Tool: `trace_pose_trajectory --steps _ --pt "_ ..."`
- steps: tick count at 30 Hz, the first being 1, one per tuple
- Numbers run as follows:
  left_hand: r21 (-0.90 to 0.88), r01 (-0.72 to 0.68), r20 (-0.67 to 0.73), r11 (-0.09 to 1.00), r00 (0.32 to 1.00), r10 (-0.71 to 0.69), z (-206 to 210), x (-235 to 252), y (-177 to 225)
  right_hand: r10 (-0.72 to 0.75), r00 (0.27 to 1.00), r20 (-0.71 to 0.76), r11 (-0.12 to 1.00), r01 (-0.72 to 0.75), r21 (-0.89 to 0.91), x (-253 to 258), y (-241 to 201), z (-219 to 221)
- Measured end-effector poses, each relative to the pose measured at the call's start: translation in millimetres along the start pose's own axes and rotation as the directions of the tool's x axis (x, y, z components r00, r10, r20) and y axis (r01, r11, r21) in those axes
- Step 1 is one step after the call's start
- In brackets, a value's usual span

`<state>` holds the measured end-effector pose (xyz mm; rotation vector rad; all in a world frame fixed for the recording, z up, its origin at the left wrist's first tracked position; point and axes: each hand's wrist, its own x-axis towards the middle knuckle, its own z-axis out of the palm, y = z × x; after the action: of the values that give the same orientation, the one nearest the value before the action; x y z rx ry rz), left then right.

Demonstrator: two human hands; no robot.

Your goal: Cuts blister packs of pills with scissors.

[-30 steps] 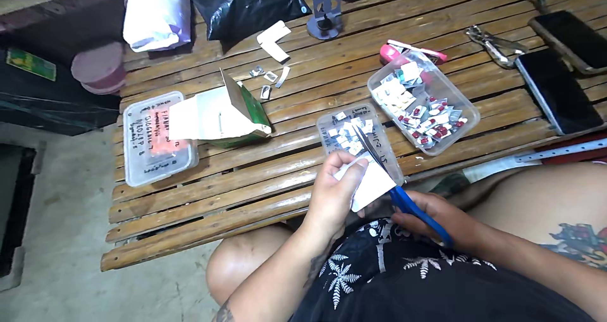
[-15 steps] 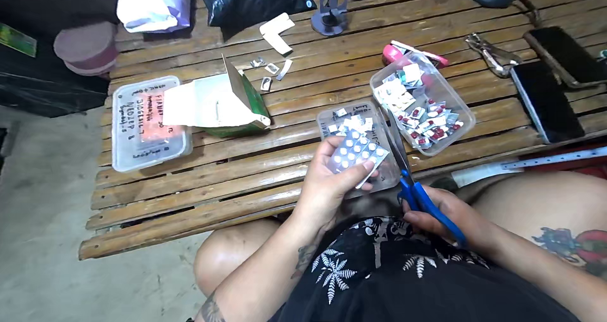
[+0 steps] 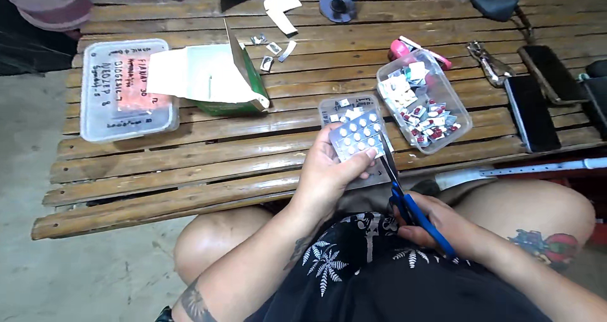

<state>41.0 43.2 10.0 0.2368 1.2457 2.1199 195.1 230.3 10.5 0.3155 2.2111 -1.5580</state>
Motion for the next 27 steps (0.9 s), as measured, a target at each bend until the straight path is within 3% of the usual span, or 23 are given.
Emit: trace_pose_trajectory --steps 17,27 --pt "0.006 0.024 -0.003 1.000 1.000 -0.024 1.8 -3.1 -0.9 -0.125 0.992 -0.023 0.992 0.125 0.025 5.4 3.0 4.7" --pt "0.018 0.036 -0.024 0.999 0.999 -0.035 2.9 -0.8 -0.3 -0.103 0.986 -0.130 0.994 0.096 -0.056 5.5 3.8 6.6"
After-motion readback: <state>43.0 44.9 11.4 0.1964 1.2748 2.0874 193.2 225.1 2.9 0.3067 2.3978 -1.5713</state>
